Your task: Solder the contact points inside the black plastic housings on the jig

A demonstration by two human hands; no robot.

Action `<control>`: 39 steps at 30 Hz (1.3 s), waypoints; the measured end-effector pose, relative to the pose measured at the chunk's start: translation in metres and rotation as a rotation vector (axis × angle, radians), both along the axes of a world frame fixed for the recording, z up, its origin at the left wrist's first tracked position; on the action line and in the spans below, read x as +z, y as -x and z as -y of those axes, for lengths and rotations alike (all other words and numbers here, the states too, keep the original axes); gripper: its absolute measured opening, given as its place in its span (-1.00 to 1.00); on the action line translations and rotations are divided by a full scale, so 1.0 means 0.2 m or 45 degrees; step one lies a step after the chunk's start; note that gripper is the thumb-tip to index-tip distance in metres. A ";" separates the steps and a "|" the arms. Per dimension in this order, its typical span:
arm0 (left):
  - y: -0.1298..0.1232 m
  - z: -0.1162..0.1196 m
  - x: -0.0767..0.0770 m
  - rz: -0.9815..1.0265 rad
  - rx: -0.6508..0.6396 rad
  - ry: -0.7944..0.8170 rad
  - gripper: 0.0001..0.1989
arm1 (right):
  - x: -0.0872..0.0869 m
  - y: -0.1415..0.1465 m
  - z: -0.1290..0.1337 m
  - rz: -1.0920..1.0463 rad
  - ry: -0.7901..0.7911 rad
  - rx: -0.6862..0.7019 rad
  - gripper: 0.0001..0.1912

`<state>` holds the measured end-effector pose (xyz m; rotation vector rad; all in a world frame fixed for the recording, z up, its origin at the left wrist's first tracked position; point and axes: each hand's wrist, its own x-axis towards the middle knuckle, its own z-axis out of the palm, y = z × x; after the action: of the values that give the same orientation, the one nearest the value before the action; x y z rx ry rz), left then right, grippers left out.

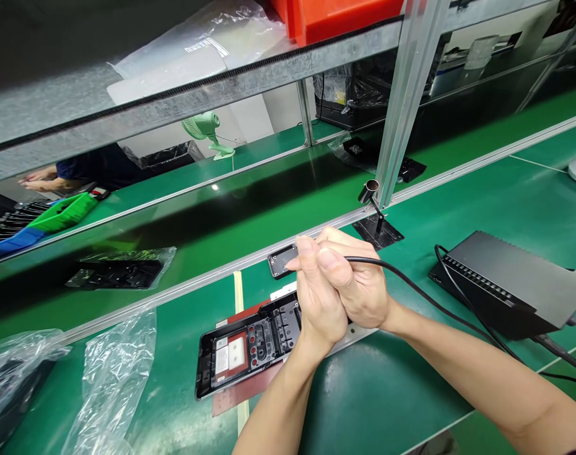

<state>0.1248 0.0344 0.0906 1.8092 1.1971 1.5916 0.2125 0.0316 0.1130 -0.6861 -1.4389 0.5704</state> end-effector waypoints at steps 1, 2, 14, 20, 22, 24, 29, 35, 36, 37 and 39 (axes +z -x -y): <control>0.00 0.00 0.00 -0.014 -0.005 0.004 -0.19 | 0.00 0.00 0.00 -0.001 -0.002 -0.004 -0.48; 0.00 0.00 0.01 -0.022 -0.011 0.011 -0.21 | 0.00 0.00 0.00 -0.002 -0.004 -0.007 -0.47; 0.00 0.00 0.03 -0.045 -0.149 -0.040 -0.34 | -0.01 0.00 -0.01 -0.004 -0.035 0.015 -0.53; 0.00 0.00 0.03 0.003 -0.074 -0.012 -0.35 | -0.01 0.01 0.00 -0.012 -0.029 0.030 -0.53; 0.00 0.00 0.04 0.031 -0.077 0.017 -0.36 | -0.01 0.00 0.01 -0.004 -0.023 0.030 -0.55; 0.00 0.00 0.05 0.063 -0.126 0.069 -0.37 | -0.01 0.00 0.01 0.017 -0.011 0.019 -0.54; 0.00 0.00 0.08 0.108 -0.191 0.143 -0.38 | 0.00 -0.01 0.01 0.029 0.046 0.044 -0.54; -0.01 -0.01 0.10 0.135 -0.464 0.179 -0.40 | 0.02 -0.03 0.02 0.008 0.044 0.045 -0.54; -0.01 0.00 0.10 0.136 -0.481 0.213 -0.39 | 0.02 -0.03 0.03 0.026 0.034 0.028 -0.55; 0.00 0.00 0.11 0.128 -0.488 0.249 -0.38 | 0.02 -0.04 0.03 0.058 0.026 0.005 -0.55; 0.01 0.00 0.12 0.100 -0.474 0.290 -0.34 | 0.03 -0.05 0.03 0.148 0.003 -0.043 -0.55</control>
<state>0.1222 0.0336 0.1146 1.6874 0.9006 1.2498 0.2225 0.0253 0.1182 -0.7539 -1.5322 0.5128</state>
